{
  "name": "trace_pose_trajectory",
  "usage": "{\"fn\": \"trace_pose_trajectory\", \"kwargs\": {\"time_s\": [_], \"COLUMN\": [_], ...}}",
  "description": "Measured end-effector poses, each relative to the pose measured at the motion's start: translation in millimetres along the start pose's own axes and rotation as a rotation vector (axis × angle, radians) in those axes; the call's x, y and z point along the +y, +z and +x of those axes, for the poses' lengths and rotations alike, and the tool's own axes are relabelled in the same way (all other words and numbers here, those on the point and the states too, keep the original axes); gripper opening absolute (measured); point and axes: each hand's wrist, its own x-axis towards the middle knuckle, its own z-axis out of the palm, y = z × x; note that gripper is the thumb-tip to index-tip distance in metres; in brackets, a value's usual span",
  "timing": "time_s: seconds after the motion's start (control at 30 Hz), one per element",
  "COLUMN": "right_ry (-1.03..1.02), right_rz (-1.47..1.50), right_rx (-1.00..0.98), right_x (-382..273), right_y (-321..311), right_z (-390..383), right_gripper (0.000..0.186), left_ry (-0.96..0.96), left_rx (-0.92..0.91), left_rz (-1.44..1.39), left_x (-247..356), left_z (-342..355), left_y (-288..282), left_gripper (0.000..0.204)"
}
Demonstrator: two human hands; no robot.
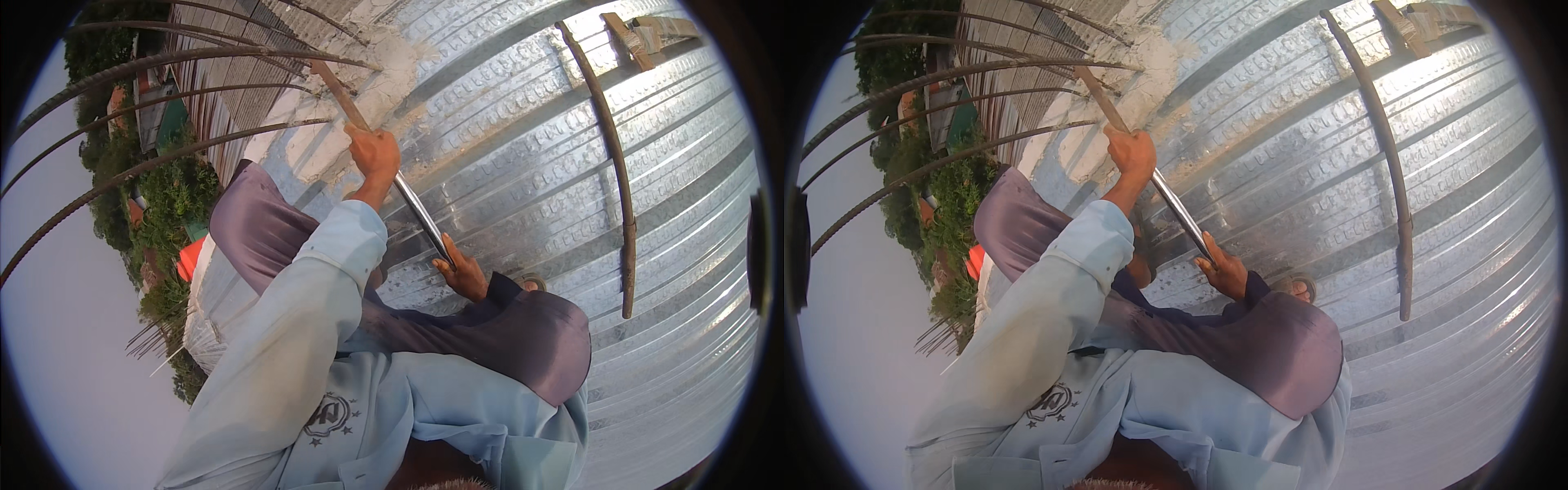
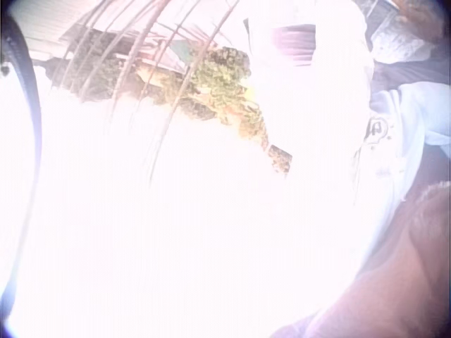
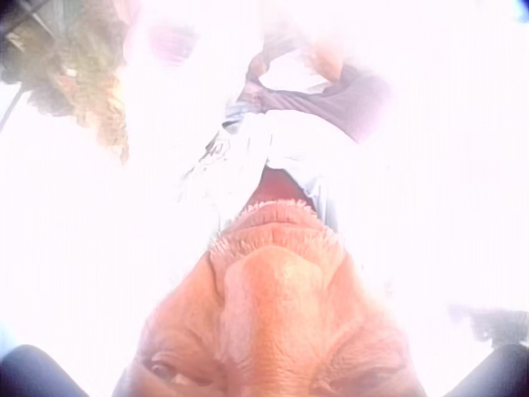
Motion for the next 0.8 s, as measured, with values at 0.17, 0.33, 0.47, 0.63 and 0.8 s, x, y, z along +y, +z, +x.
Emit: {"fn": "trace_pose_trajectory", "kwargs": {"time_s": [0.17,0.33,0.47,0.63,0.8], "right_ry": [-0.262,-0.123,-0.037,-0.068,-0.051], "right_rz": [-0.084,-0.065,-0.1,-0.218,-0.429], "right_rx": [0.094,-0.029,-0.063,-0.057,0.0], "right_x": [3,-35,-42,-35,-47], "right_y": [1,-27,-14,-3,1], "right_z": [13,25,33,36,38], "right_gripper": [0.076,0.075,0.07,0.071,0.067], "left_ry": [-0.012,-0.03,-0.015,0.187,0.326], "left_rx": [0.094,0.065,0.046,0.188,0.529], "left_rz": [0.0,0.01,-0.014,-0.426,-1.315], "left_x": [-5,-6,-1,29,112], "left_z": [12,20,16,21,112], "left_y": [-1,-15,-28,-79,-226], "left_gripper": [0.039,0.04,0.05,0.039,0.03]}}
